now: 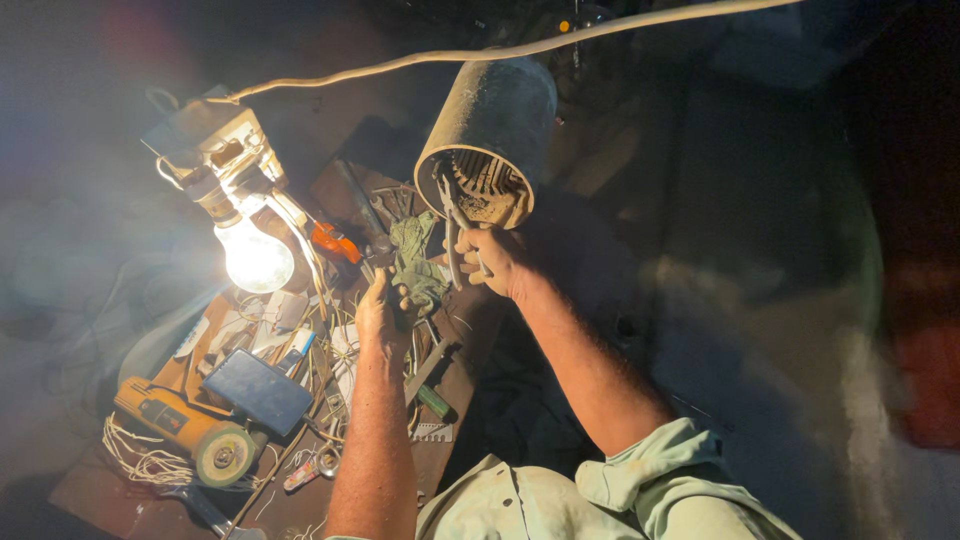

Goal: The person cleans the interior slots of a cylindrical motor stator using pliers to pull out debris and a flat metal tool to scrape the surfaces. The stator is held in a vise on a cluttered workbench under a single light bulb.

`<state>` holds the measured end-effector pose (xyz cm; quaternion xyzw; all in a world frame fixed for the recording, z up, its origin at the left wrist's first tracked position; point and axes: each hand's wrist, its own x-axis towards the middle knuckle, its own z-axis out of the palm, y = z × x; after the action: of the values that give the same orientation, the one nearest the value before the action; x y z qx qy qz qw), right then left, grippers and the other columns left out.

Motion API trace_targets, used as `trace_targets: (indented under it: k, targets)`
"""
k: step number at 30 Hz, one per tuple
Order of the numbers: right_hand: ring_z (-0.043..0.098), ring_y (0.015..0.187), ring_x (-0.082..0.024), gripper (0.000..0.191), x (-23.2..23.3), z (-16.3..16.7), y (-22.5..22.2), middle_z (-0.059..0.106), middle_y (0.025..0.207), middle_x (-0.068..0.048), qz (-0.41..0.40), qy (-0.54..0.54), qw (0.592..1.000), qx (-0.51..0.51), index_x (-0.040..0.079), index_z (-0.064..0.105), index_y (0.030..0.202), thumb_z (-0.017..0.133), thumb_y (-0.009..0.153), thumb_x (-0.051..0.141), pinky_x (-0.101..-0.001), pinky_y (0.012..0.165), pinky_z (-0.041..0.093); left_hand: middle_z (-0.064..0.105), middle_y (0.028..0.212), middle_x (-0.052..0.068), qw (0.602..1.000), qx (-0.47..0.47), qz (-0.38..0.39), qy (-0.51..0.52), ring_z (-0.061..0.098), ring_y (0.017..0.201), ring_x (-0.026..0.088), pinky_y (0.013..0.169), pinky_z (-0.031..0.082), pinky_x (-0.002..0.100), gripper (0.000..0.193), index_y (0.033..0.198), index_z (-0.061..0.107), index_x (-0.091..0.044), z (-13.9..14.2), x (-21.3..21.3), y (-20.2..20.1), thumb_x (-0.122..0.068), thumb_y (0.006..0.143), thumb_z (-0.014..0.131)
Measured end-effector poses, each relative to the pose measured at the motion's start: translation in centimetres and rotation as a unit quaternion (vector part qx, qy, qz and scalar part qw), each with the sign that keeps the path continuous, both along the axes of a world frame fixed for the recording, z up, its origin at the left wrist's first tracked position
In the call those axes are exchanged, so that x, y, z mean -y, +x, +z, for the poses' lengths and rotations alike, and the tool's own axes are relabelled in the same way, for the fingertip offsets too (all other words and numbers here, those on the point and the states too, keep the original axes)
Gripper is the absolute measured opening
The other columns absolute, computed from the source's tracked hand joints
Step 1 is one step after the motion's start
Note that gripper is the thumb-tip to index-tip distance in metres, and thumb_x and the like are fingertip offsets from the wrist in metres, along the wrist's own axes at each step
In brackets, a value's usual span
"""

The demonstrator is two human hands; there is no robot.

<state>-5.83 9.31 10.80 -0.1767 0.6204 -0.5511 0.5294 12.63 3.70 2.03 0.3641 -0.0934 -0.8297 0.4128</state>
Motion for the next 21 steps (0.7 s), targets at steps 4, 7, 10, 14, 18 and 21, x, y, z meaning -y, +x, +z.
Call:
trace_targets:
  k: [4, 7, 10, 14, 18, 21]
  targets:
    - [0.074, 0.089, -0.029, 0.027, 0.9, 1.2, 0.4, 0.071, 0.099, -0.014, 0.006, 0.004, 1.0, 0.008, 0.004, 0.069, 0.1, 0.062, 0.075, 0.01, -0.0376, 0.065, 0.056, 0.062, 0.075, 0.001, 0.999, 0.026, -0.013, 0.012, 0.053, 0.055, 0.012, 0.046, 0.041, 0.022, 0.028, 0.105, 0.068, -0.013, 0.1, -0.2, -0.1, -0.039, 0.095, 0.071]
    - [0.071, 0.079, -0.027, 0.029, 1.6, 1.2, 0.7, 0.068, 0.095, -0.014, 0.004, -0.025, 1.0, 0.019, 0.002, 0.067, 0.103, 0.06, 0.075, 0.008, -0.0417, 0.063, 0.059, 0.062, 0.074, 0.001, 0.999, 0.039, -0.031, 0.001, 0.052, 0.053, 0.012, 0.044, 0.039, 0.023, 0.027, 0.105, 0.069, -0.014, -0.4, -0.2, -0.2, -0.039, 0.093, 0.071]
    - [0.064, 0.071, -0.025, 0.028, 1.6, 0.7, 1.7, 0.062, 0.089, -0.016, 0.025, -0.04, 0.999, 0.016, -0.001, 0.062, 0.107, 0.061, 0.081, 0.01, -0.0416, 0.056, 0.054, 0.062, 0.078, 0.001, 0.998, 0.041, -0.037, -0.019, 0.053, 0.055, 0.013, 0.045, 0.038, 0.024, 0.027, 0.105, 0.068, -0.013, -0.9, -0.2, -0.3, -0.038, 0.094, 0.072]
    - [0.057, 0.063, -0.025, 0.031, -1.4, -0.9, 5.3, 0.06, 0.085, -0.015, 0.077, 0.018, 0.996, -0.045, 0.002, 0.055, 0.111, 0.062, 0.083, 0.014, -0.0384, 0.052, 0.051, 0.062, 0.078, 0.001, 0.998, 0.024, -0.046, -0.025, 0.053, 0.055, 0.013, 0.046, 0.04, 0.026, 0.03, 0.107, 0.07, -0.014, -1.0, 0.0, -0.3, -0.041, 0.093, 0.071]
    - [0.058, 0.067, -0.017, 0.03, -7.9, -3.9, 9.5, 0.062, 0.085, -0.008, 0.176, 0.017, 0.984, -0.028, 0.003, 0.061, 0.103, 0.062, 0.078, 0.017, -0.0296, 0.059, 0.053, 0.064, 0.08, 0.006, 0.999, -0.015, -0.046, -0.009, 0.061, 0.061, 0.017, 0.053, 0.051, 0.03, 0.038, 0.104, 0.066, -0.009, 0.1, -0.2, 0.3, -0.046, 0.095, 0.063]
    - [0.054, 0.076, -0.015, 0.026, -10.1, -6.0, 9.5, 0.052, 0.089, -0.004, 0.24, 0.047, 0.97, -0.009, 0.004, 0.054, 0.099, 0.063, 0.078, 0.016, -0.034, 0.064, 0.053, 0.064, 0.08, 0.003, 0.998, 0.014, -0.055, -0.043, 0.058, 0.059, 0.014, 0.051, 0.048, 0.029, 0.032, 0.105, 0.067, -0.01, 0.1, 0.2, 0.8, -0.04, 0.094, 0.064]
